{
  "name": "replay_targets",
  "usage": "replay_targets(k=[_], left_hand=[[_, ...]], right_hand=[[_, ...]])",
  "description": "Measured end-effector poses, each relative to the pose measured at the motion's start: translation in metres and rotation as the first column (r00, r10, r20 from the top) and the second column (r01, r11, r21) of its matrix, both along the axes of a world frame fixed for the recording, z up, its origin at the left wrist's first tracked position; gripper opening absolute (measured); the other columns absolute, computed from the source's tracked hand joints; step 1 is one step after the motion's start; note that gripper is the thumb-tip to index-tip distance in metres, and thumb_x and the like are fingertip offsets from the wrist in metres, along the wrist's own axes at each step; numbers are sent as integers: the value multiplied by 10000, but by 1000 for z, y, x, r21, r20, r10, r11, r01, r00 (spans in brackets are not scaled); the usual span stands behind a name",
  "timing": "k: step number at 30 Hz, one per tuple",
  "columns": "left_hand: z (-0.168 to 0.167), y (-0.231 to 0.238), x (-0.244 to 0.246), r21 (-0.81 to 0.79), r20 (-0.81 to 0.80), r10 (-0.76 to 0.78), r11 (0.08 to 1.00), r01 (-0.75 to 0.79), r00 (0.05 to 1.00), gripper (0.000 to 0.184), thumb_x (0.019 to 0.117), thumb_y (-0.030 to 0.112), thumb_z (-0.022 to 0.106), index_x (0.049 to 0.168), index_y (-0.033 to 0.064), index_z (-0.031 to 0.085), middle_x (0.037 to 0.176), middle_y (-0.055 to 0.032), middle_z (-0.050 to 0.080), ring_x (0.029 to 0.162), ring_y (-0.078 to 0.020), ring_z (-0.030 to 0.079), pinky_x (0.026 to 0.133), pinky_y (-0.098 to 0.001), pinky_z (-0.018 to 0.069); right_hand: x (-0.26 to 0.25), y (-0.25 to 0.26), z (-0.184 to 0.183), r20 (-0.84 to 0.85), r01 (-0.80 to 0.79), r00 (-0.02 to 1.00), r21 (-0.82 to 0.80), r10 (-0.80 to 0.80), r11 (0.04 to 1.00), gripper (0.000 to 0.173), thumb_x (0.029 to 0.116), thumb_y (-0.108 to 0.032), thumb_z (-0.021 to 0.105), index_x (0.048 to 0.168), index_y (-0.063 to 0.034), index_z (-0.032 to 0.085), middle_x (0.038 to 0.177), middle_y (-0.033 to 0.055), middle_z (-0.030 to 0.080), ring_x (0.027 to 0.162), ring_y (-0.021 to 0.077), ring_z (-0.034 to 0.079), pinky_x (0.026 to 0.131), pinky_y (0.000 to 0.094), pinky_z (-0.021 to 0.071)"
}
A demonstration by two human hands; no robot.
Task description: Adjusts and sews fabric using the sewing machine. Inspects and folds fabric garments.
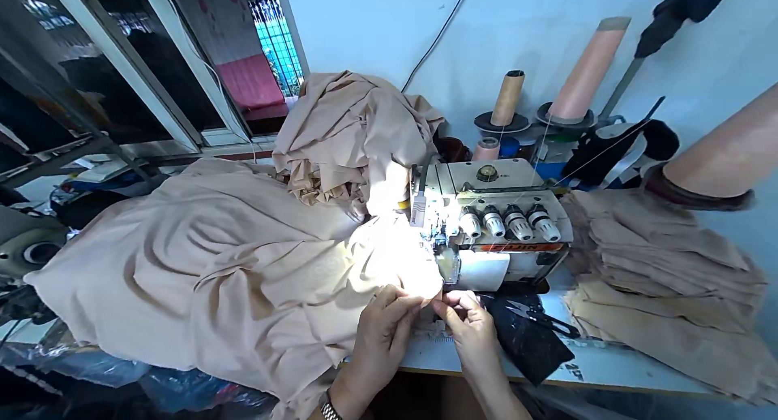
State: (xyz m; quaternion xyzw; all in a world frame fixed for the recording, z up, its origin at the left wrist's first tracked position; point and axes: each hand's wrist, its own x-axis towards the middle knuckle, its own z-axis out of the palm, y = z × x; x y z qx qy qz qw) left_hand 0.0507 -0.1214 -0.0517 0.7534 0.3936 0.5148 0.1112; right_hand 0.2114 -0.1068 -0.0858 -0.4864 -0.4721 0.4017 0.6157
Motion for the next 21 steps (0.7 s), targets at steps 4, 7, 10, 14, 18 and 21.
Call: replay_targets(k=[4, 7, 10, 14, 18, 21], left_hand=[[-5, -5, 0, 51, -179, -10, 999, 19, 984, 220, 1015, 168, 576, 1084, 128, 782, 939, -53, 679, 901, -127, 633, 827, -261, 528], [-14, -4, 0, 116, -296, 7, 993, 28, 955, 235, 1002, 139, 568, 1125, 158, 767, 944, -46, 678, 897, -163, 623, 837, -315, 514], [-18, -3, 1, 186, -355, 49, 982, 20, 934, 236, 1002, 152, 576, 1139, 192, 764, 918, -30, 660, 893, -166, 602, 866, -317, 484], [-19, -2, -1, 176, -337, 36, 984, 26, 941, 240, 1006, 156, 562, 1138, 186, 760, 942, -23, 669, 916, -153, 602, 904, -313, 472], [-21, 0, -1, 118, -243, -18, 992, 48, 970, 238, 1014, 150, 550, 1105, 154, 769, 946, -27, 677, 941, -142, 614, 883, -305, 492], [-22, 0, -1, 96, -211, -22, 994, 43, 977, 229, 1018, 153, 556, 1098, 157, 770, 941, -23, 673, 948, -134, 620, 872, -303, 503]], right_hand=[[6, -14, 11, -172, -132, 977, -32, 125, 991, 44, 880, -14, 670, 919, -7, 688, 772, 35, 688, 592, 73, 614, 536, 197, 516], [8, -24, 17, -269, -176, 952, -86, 147, 981, 146, 864, 15, 677, 1003, 31, 716, 801, 77, 717, 586, 91, 619, 532, 204, 517], [10, -26, 13, -263, -153, 957, -93, 124, 984, 122, 885, 8, 665, 969, 25, 752, 791, 68, 721, 582, 75, 606, 542, 192, 512], [13, -24, 4, -293, -185, 942, -45, 164, 982, 120, 927, -25, 602, 927, 0, 719, 790, 56, 682, 600, 82, 594, 556, 205, 511], [8, -19, 4, -372, -204, 909, -6, 188, 979, 59, 888, 35, 595, 897, 1, 642, 779, 82, 690, 598, 120, 655, 559, 244, 573], [5, -15, 5, -387, -238, 897, -18, 213, 971, 188, 845, 67, 614, 1031, 41, 624, 837, 110, 694, 591, 102, 606, 516, 211, 499]])
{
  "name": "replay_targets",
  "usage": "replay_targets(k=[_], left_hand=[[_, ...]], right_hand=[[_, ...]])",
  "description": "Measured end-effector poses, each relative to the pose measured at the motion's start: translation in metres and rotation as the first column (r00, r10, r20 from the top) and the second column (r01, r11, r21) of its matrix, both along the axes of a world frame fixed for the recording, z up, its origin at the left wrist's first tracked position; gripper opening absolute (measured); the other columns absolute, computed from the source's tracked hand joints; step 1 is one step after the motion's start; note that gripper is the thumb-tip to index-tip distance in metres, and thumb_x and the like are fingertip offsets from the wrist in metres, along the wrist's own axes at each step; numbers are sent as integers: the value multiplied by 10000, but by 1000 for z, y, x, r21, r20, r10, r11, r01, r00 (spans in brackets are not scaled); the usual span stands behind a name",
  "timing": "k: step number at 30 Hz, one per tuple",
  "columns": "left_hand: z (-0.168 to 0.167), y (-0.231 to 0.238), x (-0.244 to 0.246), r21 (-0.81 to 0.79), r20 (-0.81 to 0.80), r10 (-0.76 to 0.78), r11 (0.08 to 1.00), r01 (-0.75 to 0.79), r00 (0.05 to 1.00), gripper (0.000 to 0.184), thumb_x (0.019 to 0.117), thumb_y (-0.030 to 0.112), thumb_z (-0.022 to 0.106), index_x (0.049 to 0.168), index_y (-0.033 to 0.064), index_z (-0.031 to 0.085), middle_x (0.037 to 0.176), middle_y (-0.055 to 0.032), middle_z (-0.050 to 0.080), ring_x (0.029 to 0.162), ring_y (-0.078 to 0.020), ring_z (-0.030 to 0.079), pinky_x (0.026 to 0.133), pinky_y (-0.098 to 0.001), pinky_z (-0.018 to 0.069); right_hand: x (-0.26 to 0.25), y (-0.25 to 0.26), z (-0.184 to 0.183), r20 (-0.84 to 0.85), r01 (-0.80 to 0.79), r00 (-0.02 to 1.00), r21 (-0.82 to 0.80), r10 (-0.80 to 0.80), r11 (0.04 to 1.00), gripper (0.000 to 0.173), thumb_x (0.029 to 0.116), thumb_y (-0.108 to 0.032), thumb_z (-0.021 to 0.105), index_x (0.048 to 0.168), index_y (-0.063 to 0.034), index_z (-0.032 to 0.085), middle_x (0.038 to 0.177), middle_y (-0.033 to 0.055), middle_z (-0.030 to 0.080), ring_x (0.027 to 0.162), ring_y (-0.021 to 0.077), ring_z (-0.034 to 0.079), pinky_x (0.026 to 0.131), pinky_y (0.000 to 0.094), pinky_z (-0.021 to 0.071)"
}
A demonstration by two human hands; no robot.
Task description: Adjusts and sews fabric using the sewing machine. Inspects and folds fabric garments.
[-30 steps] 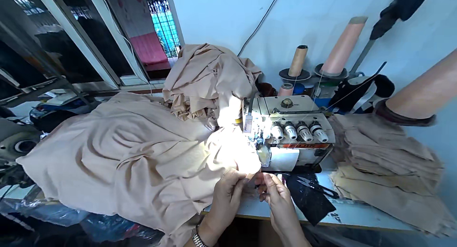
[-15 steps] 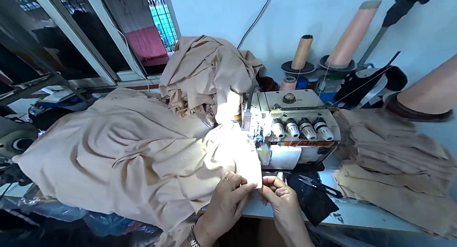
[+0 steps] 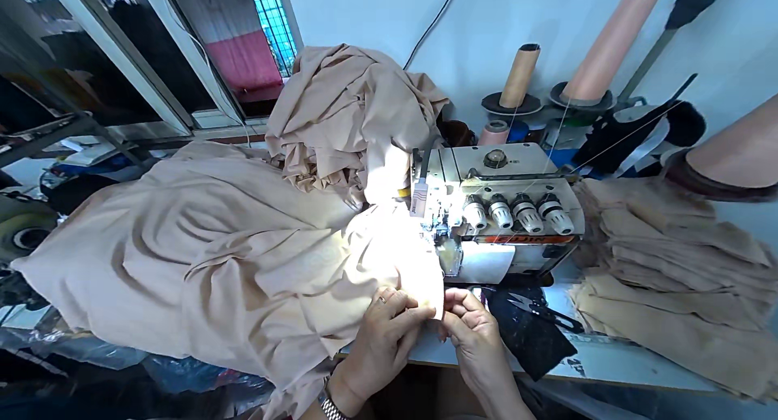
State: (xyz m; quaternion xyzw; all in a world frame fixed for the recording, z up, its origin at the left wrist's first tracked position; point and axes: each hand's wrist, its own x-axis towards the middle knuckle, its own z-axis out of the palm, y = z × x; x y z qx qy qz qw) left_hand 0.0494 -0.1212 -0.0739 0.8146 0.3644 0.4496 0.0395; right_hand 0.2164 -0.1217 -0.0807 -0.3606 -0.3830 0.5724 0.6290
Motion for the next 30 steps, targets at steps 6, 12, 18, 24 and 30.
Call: replay_targets(k=[6, 12, 18, 24, 30], left_hand=[[-4, 0, -3, 20, -56, 3, 1000, -2, 998, 244, 1021, 170, 553, 1141, 206, 762, 921, -22, 653, 882, -136, 595, 852, -304, 484], [-6, 1, -2, 60, -70, -8, 998, 12, 998, 221, 1018, 177, 574, 1125, 200, 767, 932, -11, 674, 919, -140, 595, 912, -315, 464], [-8, 1, -3, 79, -71, -1, 997, 6, 997, 213, 1018, 177, 582, 1112, 202, 772, 909, -10, 661, 892, -136, 585, 917, -317, 450], [-6, -5, -4, 80, -99, -35, 996, 43, 994, 243, 1020, 186, 527, 1116, 173, 750, 953, -35, 666, 942, -170, 596, 951, -338, 443], [16, 0, 3, 15, -9, 192, 981, -192, 981, 302, 1041, 265, 527, 1232, 127, 716, 1255, -65, 683, 1219, -196, 607, 1052, -390, 484]], right_hand=[[7, -9, -8, 123, -37, 992, 55, 30, 998, 136, 907, -8, 640, 960, 12, 764, 808, 69, 719, 592, 68, 589, 553, 194, 503], [11, -18, -6, 118, -34, 993, 5, 33, 999, 150, 933, -8, 628, 976, 24, 768, 811, 76, 746, 610, 71, 640, 580, 199, 546], [10, -20, -3, 76, -49, 996, -25, 51, 998, 233, 999, -42, 537, 966, 24, 758, 825, 82, 746, 625, 75, 649, 595, 205, 554], [2, -15, 2, 123, 38, 992, -119, -23, 992, 129, 932, -35, 662, 846, 2, 751, 704, 60, 698, 560, 75, 603, 535, 195, 512], [-5, -25, 9, 137, 54, 989, -56, -46, 997, 124, 954, -35, 611, 861, -20, 693, 697, 23, 683, 561, 61, 616, 531, 184, 521]])
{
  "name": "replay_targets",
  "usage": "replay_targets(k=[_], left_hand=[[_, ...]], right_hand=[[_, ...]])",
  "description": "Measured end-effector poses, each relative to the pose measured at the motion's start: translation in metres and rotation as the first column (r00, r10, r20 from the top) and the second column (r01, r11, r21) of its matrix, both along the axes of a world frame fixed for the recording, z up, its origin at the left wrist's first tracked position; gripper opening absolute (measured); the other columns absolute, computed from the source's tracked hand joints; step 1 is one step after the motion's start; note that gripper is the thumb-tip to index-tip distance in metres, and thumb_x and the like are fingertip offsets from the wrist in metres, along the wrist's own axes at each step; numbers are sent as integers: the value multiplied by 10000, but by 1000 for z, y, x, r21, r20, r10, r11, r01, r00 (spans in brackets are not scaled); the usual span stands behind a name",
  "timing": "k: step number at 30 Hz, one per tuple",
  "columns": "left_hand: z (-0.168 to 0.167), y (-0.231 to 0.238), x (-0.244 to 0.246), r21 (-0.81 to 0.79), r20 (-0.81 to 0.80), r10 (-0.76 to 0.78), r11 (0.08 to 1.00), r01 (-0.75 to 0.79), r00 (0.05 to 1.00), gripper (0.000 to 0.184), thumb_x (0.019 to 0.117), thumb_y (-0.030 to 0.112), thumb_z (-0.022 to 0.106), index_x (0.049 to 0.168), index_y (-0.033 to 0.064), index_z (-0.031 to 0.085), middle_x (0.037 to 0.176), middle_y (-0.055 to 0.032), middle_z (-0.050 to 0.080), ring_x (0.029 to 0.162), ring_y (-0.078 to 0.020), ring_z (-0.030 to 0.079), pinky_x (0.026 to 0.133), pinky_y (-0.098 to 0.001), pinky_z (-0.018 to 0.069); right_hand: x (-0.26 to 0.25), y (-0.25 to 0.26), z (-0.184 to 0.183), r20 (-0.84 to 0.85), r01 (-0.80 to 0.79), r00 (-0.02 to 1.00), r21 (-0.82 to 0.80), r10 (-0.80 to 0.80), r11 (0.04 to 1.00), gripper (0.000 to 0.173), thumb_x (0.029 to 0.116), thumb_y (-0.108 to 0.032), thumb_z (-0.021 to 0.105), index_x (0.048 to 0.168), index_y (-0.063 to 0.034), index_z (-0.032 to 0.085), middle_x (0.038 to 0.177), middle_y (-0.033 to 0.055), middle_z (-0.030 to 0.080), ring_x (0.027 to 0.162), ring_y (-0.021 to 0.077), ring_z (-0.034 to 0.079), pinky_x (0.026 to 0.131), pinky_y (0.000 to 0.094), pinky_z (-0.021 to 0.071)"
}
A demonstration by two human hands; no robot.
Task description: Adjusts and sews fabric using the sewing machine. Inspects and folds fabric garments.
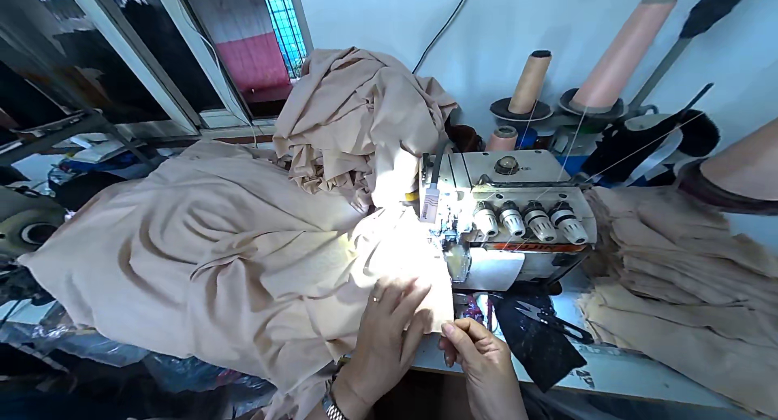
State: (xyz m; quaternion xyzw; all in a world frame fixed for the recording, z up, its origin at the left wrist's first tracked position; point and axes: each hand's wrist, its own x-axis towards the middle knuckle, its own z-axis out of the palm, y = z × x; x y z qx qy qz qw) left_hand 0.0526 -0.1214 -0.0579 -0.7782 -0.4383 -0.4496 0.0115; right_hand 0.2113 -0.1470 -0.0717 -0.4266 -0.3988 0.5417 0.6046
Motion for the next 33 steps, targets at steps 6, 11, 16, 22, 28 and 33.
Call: replay_targets(k=[6, 11, 16, 22, 28, 33], left_hand=[[3, 20, -2, -118, 3, 84, 990, -83, 996, 324, 988, 373, 616, 1199, 174, 761, 1218, 3, 705, 1208, -156, 621, 1089, -425, 469], [4, 18, 1, -157, 7, 104, 982, -101, 995, 348, 971, 410, 636, 1193, 175, 763, 1201, 5, 709, 1174, -153, 634, 1063, -433, 486], [6, 20, -2, -169, -7, 92, 981, -92, 996, 361, 973, 421, 632, 1202, 174, 761, 1193, 11, 711, 1151, -139, 637, 1043, -405, 494], [10, 28, -4, -233, -28, 95, 967, -99, 995, 408, 965, 462, 630, 1208, 163, 762, 1179, 2, 715, 1116, -152, 646, 1055, -423, 483], [18, 36, -6, -285, -38, 77, 955, -85, 996, 427, 968, 463, 626, 1256, 168, 738, 1176, -2, 708, 1157, -160, 623, 1089, -417, 447], [23, 45, -9, -328, -5, 42, 944, -41, 999, 414, 975, 443, 626, 1255, 156, 730, 1273, 1, 688, 1294, -154, 559, 1184, -409, 359]], right_hand=[[-7, -4, -2, 9, 18, 1000, 29, -18, 999, 141, 956, -19, 598, 848, -14, 687, 679, 23, 670, 554, 58, 603, 531, 179, 510], [-8, -4, -2, 34, 29, 999, 33, -30, 999, 139, 950, -9, 593, 842, -20, 680, 678, 12, 662, 546, 53, 593, 529, 180, 509], [-9, 0, -2, 30, 42, 999, 49, -44, 998, 156, 956, -20, 588, 829, -20, 677, 669, 19, 657, 542, 53, 587, 522, 176, 499], [-10, 12, 0, 35, 69, 997, 87, -72, 994, 157, 943, -24, 599, 810, -22, 683, 655, 19, 648, 529, 54, 576, 509, 180, 494], [-12, 22, 6, 58, 91, 993, 110, -98, 990, 166, 937, -7, 590, 802, -27, 684, 647, 7, 653, 520, 46, 579, 505, 170, 495], [-13, 29, 13, 93, 111, 988, 116, -122, 987, 173, 935, 20, 587, 799, -19, 686, 645, 9, 654, 526, 42, 583, 504, 163, 492]])
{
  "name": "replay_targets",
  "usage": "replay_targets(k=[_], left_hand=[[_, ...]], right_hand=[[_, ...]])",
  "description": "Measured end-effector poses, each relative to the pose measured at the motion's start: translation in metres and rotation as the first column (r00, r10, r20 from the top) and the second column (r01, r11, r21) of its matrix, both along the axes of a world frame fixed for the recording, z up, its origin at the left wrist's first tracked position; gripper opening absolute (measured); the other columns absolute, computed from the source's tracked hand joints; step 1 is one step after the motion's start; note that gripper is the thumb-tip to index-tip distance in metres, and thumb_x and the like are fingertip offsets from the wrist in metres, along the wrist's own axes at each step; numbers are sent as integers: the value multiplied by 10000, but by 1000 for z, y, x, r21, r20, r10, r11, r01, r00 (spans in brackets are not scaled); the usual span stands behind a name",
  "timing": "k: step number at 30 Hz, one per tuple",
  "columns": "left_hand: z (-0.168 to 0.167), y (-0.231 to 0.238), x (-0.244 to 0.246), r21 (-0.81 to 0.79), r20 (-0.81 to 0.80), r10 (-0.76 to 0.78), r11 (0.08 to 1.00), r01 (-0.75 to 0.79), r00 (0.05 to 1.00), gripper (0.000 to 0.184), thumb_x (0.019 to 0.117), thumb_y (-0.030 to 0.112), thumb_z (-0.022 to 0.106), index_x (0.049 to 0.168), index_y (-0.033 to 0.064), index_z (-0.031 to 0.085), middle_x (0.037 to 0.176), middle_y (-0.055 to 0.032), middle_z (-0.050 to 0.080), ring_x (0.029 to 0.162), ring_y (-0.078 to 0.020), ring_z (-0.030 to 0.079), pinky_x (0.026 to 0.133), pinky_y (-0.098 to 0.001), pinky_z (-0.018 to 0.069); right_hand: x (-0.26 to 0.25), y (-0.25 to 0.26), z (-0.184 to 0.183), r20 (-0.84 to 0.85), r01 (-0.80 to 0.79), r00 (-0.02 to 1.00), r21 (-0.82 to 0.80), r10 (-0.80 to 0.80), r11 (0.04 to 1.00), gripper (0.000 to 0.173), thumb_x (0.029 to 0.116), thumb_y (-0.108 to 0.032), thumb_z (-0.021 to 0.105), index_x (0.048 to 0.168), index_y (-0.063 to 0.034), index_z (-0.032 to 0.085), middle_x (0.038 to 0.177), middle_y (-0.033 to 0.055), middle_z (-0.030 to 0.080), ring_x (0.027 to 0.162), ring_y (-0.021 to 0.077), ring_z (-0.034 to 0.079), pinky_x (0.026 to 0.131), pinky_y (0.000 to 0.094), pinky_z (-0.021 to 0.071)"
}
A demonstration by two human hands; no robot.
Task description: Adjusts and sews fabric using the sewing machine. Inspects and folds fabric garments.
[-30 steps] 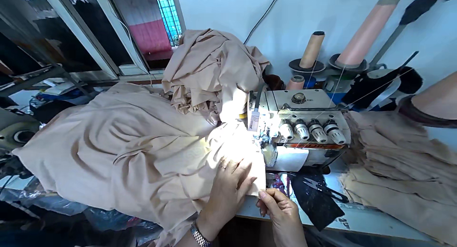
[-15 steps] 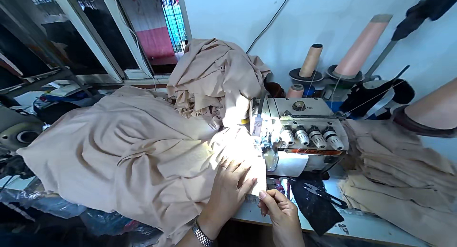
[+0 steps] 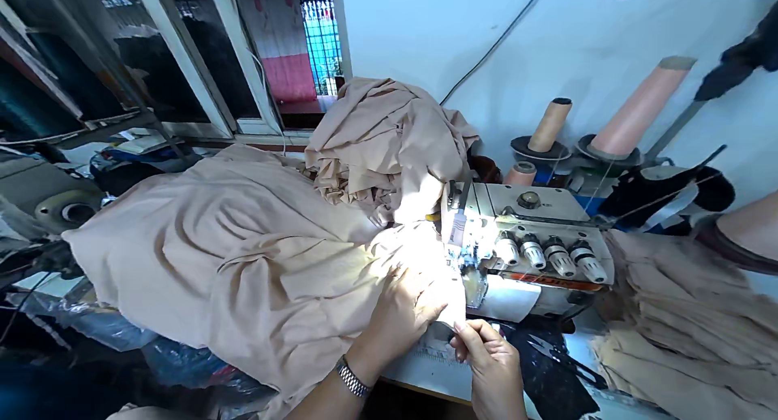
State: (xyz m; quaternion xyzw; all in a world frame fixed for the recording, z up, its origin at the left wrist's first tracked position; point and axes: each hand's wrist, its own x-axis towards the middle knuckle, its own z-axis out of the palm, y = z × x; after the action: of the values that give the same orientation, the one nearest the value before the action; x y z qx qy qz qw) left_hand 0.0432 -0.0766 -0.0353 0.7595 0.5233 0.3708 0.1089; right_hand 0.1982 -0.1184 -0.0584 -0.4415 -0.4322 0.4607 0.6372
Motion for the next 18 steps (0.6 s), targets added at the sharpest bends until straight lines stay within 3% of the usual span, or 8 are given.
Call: replay_targets(k=[2, 4, 7, 9, 12, 15, 18], left_hand=[[3, 6, -3, -40, -3, -21, 999, 20, 1000, 428, 983, 439, 620, 1285, 149, 708, 1348, -15, 652, 1380, -163, 492, 1233, -411, 283], [7, 13, -7, -121, -7, -32, 992, 31, 999, 506, 972, 395, 641, 1374, 86, 642, 1471, -85, 572, 1470, -201, 400, 1264, -410, 205], [14, 26, -11, -260, 0, -39, 965, 38, 999, 606, 960, 322, 676, 1451, -1, 530, 1545, -159, 482, 1504, -237, 347, 1275, -417, 147], [12, 35, -13, -277, -36, -57, 960, 45, 998, 599, 958, 283, 678, 1469, 17, 517, 1537, -144, 495, 1489, -234, 369, 1268, -429, 151], [12, 47, -13, -257, -11, -74, 964, 69, 997, 571, 925, 135, 693, 1457, 4, 531, 1530, -154, 501, 1459, -282, 406, 1238, -465, 229], [13, 57, -10, -190, 59, -46, 980, 57, 997, 653, 935, 42, 658, 1547, 38, 428, 1648, -114, 344, 1534, -283, 281, 1242, -503, 230], [15, 61, -9, -260, 128, 31, 966, 3, 991, 760, 940, 31, 662, 1607, 50, 297, 1703, -118, 197, 1568, -300, 179, 1245, -530, 207]], right_hand=[[-1, 8, 4, 48, 11, 999, -11, -11, 1000, 192, 943, 27, 571, 791, -25, 675, 638, -3, 651, 523, 37, 584, 503, 165, 491], [-3, 19, 6, 109, 44, 993, -22, -42, 999, 236, 935, 21, 574, 723, -59, 639, 595, -34, 614, 492, 18, 559, 476, 161, 470], [-9, 36, 1, 198, 137, 971, -18, -131, 990, 367, 932, -8, 578, 597, -133, 492, 512, -91, 438, 432, -12, 406, 441, 167, 357], [-12, 42, 2, 256, 196, 949, -25, -183, 980, 346, 957, -11, 588, 620, -84, 569, 509, -93, 441, 428, -27, 388, 446, 165, 349], [-12, 43, 8, 339, 244, 916, -46, -215, 969, 313, 977, -33, 614, 665, -38, 617, 527, -75, 465, 450, -29, 403, 479, 167, 361], [-11, 36, 7, 305, 213, 931, -7, -201, 977, 313, 988, -26, 564, 679, -46, 611, 528, -102, 474, 448, -61, 428, 468, 126, 386], [-4, 17, 2, 290, 118, 950, 16, -117, 993, 355, 1040, -83, 460, 713, -50, 595, 540, -117, 482, 454, -58, 463, 477, 130, 433]])
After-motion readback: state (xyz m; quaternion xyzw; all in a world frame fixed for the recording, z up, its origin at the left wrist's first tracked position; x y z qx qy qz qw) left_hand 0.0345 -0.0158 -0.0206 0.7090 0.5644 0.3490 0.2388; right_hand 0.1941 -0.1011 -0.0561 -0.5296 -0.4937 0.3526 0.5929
